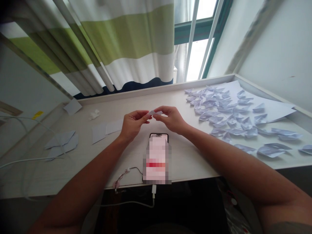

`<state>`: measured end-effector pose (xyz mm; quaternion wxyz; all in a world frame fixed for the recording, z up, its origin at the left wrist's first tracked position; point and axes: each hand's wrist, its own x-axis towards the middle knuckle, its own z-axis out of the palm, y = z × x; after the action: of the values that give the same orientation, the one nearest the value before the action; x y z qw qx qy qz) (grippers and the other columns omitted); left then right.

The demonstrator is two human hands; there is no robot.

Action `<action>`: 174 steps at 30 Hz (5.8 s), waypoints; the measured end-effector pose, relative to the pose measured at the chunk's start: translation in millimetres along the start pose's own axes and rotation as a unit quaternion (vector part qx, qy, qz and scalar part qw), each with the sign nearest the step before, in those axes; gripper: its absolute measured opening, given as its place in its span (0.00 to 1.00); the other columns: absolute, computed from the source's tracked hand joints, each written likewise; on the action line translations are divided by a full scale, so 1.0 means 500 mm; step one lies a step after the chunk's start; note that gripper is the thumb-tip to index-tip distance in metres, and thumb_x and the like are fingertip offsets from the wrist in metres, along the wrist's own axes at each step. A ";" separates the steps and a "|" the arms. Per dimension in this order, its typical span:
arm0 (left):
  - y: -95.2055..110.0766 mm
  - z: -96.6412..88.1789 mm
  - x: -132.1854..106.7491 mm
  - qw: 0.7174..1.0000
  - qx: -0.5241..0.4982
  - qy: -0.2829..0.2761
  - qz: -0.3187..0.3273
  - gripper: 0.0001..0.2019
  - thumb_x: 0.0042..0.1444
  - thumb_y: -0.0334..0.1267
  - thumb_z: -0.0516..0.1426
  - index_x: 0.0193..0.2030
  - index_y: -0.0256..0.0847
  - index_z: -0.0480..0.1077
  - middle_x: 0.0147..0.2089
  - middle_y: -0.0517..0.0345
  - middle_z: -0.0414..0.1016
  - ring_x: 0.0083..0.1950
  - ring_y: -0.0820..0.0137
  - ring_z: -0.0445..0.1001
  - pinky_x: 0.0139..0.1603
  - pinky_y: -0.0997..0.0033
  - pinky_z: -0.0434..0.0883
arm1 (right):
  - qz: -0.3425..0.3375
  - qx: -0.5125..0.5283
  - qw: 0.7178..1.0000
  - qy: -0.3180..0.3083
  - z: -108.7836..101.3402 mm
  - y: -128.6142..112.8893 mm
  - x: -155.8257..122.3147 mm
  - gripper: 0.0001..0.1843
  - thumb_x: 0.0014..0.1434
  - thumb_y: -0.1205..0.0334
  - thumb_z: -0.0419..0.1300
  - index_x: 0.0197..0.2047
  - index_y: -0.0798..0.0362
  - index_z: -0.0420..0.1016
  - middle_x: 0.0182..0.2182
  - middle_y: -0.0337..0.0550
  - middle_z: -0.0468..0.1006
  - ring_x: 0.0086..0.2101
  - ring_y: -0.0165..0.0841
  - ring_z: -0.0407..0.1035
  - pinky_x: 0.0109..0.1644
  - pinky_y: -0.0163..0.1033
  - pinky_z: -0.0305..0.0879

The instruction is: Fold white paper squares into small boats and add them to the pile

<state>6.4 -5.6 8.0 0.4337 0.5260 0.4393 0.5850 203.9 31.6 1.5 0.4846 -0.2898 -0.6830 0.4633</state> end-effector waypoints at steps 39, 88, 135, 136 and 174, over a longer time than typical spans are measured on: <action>0.000 -0.007 -0.003 0.985 0.094 -0.137 -0.040 0.23 0.63 0.60 0.68 0.41 0.38 0.86 0.41 0.43 0.89 0.38 0.60 0.87 0.36 0.65 0.80 | -0.006 -0.060 0.998 0.025 0.002 -0.005 -0.001 0.16 0.61 0.45 0.75 0.36 0.51 0.87 0.34 0.46 0.87 0.33 0.39 0.78 0.40 0.48 0.75; 0.010 -0.009 0.002 0.997 0.029 -0.065 -0.033 0.20 0.52 0.51 0.74 0.46 0.40 0.85 0.37 0.52 0.87 0.40 0.65 0.83 0.33 0.71 0.75 | 0.125 0.128 0.982 -0.066 0.005 -0.015 -0.003 0.23 0.55 0.47 0.81 0.44 0.52 0.82 0.39 0.46 0.89 0.44 0.41 0.84 0.56 0.55 0.81; 0.010 -0.027 0.014 0.992 0.008 -0.075 -0.097 0.29 0.41 0.57 0.80 0.39 0.39 0.77 0.29 0.56 0.83 0.27 0.70 0.77 0.30 0.70 0.72 | 0.000 -0.023 0.999 -0.042 0.002 0.001 0.001 0.17 0.62 0.45 0.73 0.40 0.51 0.85 0.32 0.42 0.85 0.33 0.35 0.77 0.40 0.44 0.75; 0.011 -0.028 0.015 0.994 0.003 -0.064 -0.090 0.29 0.41 0.55 0.80 0.40 0.40 0.76 0.30 0.56 0.83 0.27 0.70 0.76 0.30 0.71 0.72 | -0.008 -0.031 0.998 -0.058 0.002 0.002 0.000 0.16 0.63 0.46 0.72 0.41 0.51 0.86 0.35 0.44 0.86 0.36 0.36 0.78 0.43 0.46 0.77; 0.016 -0.024 0.003 0.989 0.109 -0.094 0.044 0.21 0.59 0.54 0.71 0.51 0.39 0.87 0.47 0.47 0.89 0.42 0.63 0.84 0.46 0.62 0.81 | 0.059 0.066 0.995 -0.055 -0.006 -0.023 0.003 0.17 0.55 0.50 0.79 0.43 0.49 0.88 0.40 0.43 0.89 0.42 0.39 0.82 0.54 0.51 0.80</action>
<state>-6.2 -6.6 15.3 0.3870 0.6418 0.4341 0.4999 206.8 29.6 12.9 0.4363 -0.2712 -0.6580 0.5505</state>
